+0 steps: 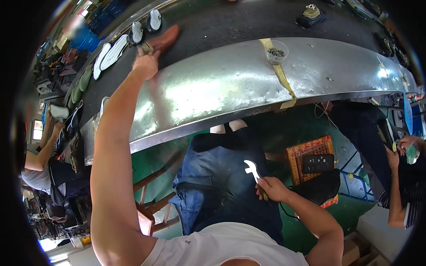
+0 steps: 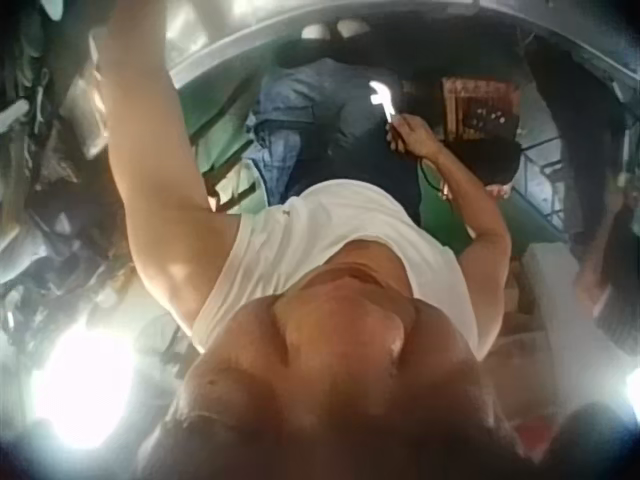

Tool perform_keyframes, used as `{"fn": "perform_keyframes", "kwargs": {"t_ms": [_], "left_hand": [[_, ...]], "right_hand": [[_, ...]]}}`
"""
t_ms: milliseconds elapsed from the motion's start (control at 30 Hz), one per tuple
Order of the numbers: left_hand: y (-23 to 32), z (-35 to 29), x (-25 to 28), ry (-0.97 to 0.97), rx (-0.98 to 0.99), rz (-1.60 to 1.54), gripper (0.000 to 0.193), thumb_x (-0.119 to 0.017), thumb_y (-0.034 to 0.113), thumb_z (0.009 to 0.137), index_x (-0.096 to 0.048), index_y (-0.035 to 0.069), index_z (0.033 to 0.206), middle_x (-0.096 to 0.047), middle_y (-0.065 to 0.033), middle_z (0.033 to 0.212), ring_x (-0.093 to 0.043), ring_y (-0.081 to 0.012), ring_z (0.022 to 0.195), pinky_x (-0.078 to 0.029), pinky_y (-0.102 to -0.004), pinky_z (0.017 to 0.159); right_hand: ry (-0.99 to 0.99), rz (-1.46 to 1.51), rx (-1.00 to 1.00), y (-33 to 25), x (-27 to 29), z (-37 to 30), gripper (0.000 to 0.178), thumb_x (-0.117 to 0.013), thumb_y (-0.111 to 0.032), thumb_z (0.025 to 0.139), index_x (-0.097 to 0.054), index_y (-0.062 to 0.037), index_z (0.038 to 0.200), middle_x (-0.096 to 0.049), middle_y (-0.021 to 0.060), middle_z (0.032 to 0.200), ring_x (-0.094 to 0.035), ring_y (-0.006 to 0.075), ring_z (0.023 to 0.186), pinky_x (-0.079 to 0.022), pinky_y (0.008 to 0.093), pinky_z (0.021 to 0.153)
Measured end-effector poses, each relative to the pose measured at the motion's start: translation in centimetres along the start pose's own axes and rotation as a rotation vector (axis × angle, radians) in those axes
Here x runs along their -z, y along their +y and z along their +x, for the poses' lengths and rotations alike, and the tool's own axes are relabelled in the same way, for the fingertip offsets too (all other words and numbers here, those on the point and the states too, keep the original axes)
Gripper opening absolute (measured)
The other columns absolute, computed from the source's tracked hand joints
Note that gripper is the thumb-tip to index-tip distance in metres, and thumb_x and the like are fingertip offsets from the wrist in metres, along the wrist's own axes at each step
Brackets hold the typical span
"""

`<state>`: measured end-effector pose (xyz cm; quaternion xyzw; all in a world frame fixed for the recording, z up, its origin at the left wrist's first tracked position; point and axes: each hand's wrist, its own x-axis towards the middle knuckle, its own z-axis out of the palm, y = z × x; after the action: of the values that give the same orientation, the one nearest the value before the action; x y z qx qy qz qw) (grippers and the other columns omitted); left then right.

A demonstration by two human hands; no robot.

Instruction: Using lasting pincers to pull and secure the shoe upper around the last during shoe assembly.

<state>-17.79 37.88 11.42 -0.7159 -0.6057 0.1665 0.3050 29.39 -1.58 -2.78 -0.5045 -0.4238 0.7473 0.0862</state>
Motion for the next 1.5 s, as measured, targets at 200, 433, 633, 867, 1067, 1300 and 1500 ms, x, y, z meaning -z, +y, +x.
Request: {"fn": "perform_keyframes", "kwargs": {"t_ms": [200,433,633,867,1067,1300,1500], "left_hand": [[-6.3,-1.7,5.2,-0.219,0.142,-0.482,0.06,-0.055,0.021,0.091,-0.043,0.015,0.15,-0.056,-0.0211,0.142,-0.055,-0.0345,0.13,-0.045,-0.0461,0.108],[-19.8,-16.2,-5.0,-0.6,0.765,-1.206,0.063,-0.07,0.047,0.09,-0.059,0.001,0.131,-0.071,-0.0134,0.108,-0.069,-0.0267,0.102,-0.053,-0.0404,0.092],[-15.6,-25.7,1.4,-0.298,0.67,-2.166,0.049,-0.062,0.048,0.098,-0.067,0.003,0.118,-0.073,-0.0089,0.095,-0.071,-0.0197,0.078,-0.059,-0.0342,0.072],[8.9,-37.5,10.8,-0.042,0.5,-2.671,0.051,-0.067,0.022,0.097,-0.05,0.003,0.142,-0.066,-0.0112,0.125,-0.065,-0.0224,0.111,-0.054,-0.0386,0.097],[20.8,-41.4,9.8,-0.232,0.356,-2.519,0.08,-0.073,0.003,0.092,-0.029,0.016,0.157,-0.055,-0.0043,0.134,-0.053,-0.0153,0.122,-0.043,-0.0315,0.106],[19.9,-41.0,10.9,-0.266,0.213,-2.641,0.064,-0.061,0.032,0.102,-0.03,0.008,0.153,-0.054,-0.0067,0.136,-0.05,-0.0183,0.127,-0.036,-0.0352,0.112],[19.2,-41.8,11.6,-0.23,0.181,-2.453,0.06,-0.058,0.034,0.105,-0.032,0.007,0.152,-0.054,-0.0086,0.139,-0.049,-0.0192,0.129,-0.039,-0.0335,0.109]], "right_hand": [[-0.005,0.028,-0.02,0.0,0.2,-0.1,0.045,-0.038,-0.034,0.109,-0.062,0.0028,0.101,-0.07,0.0115,0.084,-0.071,0.0181,0.069,-0.055,0.032,0.065],[-0.019,-0.002,0.027,0.6,-0.5,-0.2,0.045,-0.038,-0.035,0.109,-0.062,0.0024,0.101,-0.07,0.0118,0.084,-0.07,0.0184,0.069,-0.054,0.0323,0.064],[0.051,0.006,0.035,1.2,-1.8,-1.2,0.045,-0.038,-0.035,0.109,-0.062,0.002,0.1,-0.068,0.0113,0.083,-0.069,0.0186,0.066,-0.054,0.0327,0.063],[0.121,-0.056,-0.027,0.8,-2.7,-1.6,0.036,-0.048,-0.032,0.106,-0.062,0.001,0.101,-0.068,0.0094,0.083,-0.068,0.0169,0.067,-0.053,0.0318,0.06],[0.031,-0.129,0.248,-3.6,-6.7,-6.8,0.024,-0.061,-0.02,0.099,-0.061,-0.0025,0.115,-0.066,0.0065,0.086,-0.065,0.0133,0.074,-0.051,0.0298,0.065],[-0.102,-0.278,0.162,-7.4,-10.2,-8.0,0.028,-0.059,-0.018,0.1,-0.061,0.0,0.121,-0.07,0.0079,0.093,-0.066,0.0126,0.086,-0.051,0.0301,0.078],[-0.24,0.002,0.046,-11.1,-10.1,-7.9,0.028,-0.057,-0.015,0.1,-0.061,-0.0001,0.124,-0.069,0.0101,0.11,-0.067,0.0179,0.101,-0.054,0.0355,0.087]]}}
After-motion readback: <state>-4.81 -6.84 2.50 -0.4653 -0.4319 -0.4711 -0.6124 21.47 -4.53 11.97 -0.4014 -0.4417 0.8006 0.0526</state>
